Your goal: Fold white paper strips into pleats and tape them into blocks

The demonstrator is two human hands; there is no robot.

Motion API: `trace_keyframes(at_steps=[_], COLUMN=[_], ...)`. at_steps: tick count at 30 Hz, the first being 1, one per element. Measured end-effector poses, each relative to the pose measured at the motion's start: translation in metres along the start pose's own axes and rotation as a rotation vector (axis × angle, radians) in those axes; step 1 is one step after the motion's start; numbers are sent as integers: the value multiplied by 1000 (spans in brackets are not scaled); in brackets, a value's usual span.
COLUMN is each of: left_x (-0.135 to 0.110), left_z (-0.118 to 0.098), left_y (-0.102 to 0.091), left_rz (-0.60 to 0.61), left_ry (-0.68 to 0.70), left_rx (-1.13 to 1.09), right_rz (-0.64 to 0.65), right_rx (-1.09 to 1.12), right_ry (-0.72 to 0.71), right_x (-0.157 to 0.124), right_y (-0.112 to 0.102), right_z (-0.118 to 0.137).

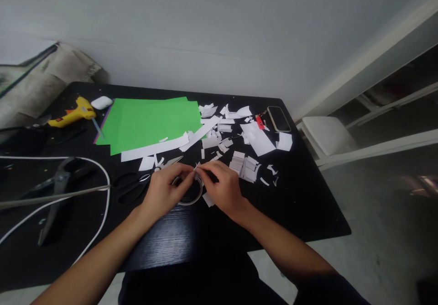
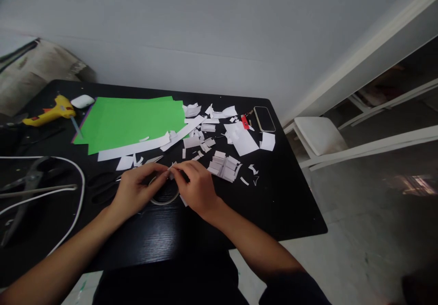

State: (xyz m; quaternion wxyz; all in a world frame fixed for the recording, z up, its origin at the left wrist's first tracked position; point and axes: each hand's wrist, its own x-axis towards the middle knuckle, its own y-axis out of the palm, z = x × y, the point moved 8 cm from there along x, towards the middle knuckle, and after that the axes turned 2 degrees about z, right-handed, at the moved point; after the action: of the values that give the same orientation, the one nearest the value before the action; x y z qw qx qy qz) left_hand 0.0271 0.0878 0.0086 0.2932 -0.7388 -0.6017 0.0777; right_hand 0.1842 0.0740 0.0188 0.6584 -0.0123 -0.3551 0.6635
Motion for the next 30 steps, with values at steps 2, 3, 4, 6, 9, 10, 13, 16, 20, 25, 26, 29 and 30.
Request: trace_keyframes(at_steps=[2,3,4,6,9,10,13,16,20,25,26,29,30], left_x=[0,1,1,1,1,1,1,1,0,-2,-2,-2,-2], left_z=[-1,-1,-1,0,1,1,2,4,4,5,6,8,8], left_y=[0,1,1,2,3,3,3,3,3,3,3,2,2], left_rz=[8,14,20,33,43,41,27,21,15,10,7,-2,-4], left_ry=[6,8,9,9,7,8,5,-17,-20,-19,-24,-35,-35], left_rx=[15,19,22,24,16,12,-4,-25,-43,-43,-45,-52,-54], right_rz=[13,14,12,7,18,21,19,28,26,10,14,23,22], right_rx=[5,10,16,31,57,65,69,62,73,71,71,74,74], right_ry=[10,12,12,13,34,45,70,87,83,91,93,76,68], right_x=[-1,-1,-1,-1,0,-1,-1,-2,-3,-2,-2,-2,-1], right_y=[1,2,1,1,2,2,3,5,6,6,7,7,6], right_z=[-1,-2,-2,-1,-2,-2,-3,-4,-5,-7,-7,-6,-5])
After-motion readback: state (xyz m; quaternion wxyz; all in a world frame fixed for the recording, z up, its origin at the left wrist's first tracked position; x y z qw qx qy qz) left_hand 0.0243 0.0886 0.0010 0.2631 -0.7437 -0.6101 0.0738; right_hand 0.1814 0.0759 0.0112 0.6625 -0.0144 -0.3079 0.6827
